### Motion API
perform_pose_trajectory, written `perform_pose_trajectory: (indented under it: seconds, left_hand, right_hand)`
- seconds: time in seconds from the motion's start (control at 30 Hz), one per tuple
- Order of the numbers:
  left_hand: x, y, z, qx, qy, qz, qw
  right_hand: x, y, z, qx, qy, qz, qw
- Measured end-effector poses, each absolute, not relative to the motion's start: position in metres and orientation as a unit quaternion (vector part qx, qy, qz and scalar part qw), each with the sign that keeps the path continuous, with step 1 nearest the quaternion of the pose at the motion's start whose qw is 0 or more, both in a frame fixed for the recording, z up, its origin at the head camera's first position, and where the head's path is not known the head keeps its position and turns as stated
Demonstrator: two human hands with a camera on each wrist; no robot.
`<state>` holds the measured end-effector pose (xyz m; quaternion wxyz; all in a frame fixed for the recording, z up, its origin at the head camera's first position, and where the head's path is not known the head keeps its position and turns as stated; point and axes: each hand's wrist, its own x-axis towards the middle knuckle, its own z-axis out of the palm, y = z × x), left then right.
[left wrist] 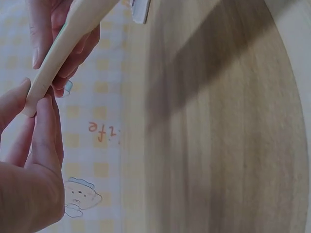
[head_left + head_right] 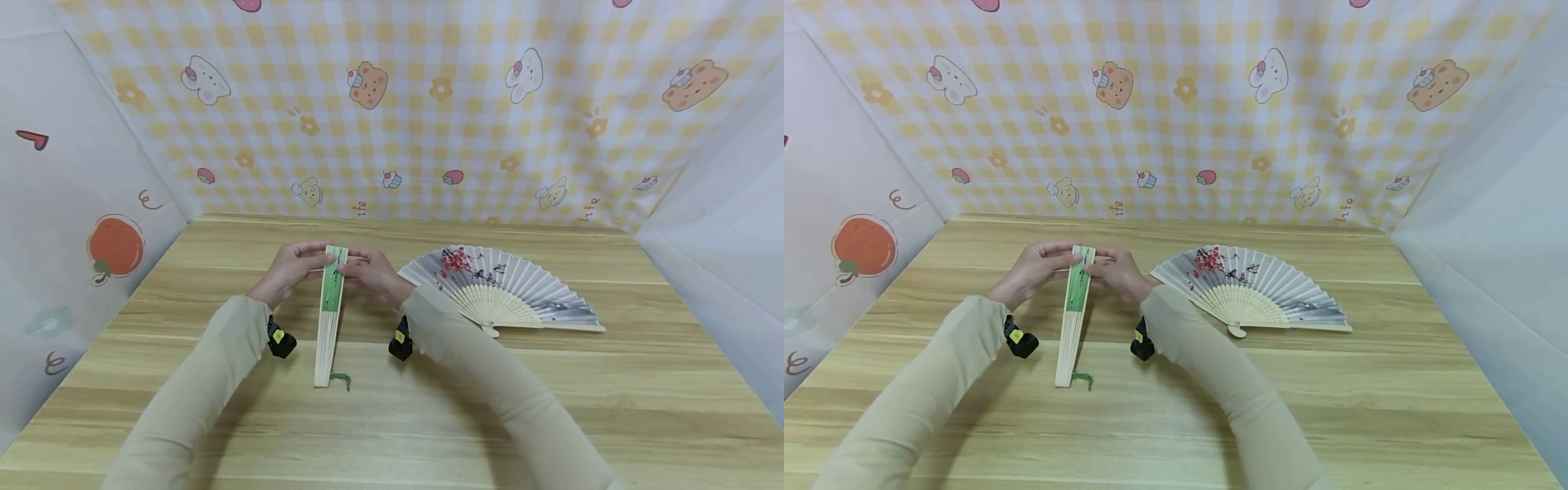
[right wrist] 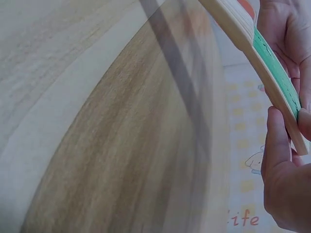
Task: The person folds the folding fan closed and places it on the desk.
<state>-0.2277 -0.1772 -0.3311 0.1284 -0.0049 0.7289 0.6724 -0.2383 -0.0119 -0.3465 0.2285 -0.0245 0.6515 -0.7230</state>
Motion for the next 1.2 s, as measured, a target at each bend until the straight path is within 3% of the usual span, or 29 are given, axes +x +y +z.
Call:
perform_pose_trajectory:
  seconds: [1.2]
  left_hand:
    - [-0.236,-0.183,-0.358,-0.016,0.757,0.628,0.180]
  right_hand:
    - [-0.252,-0.017,-0.372,-0.008,0.693,-0.678,0.245]
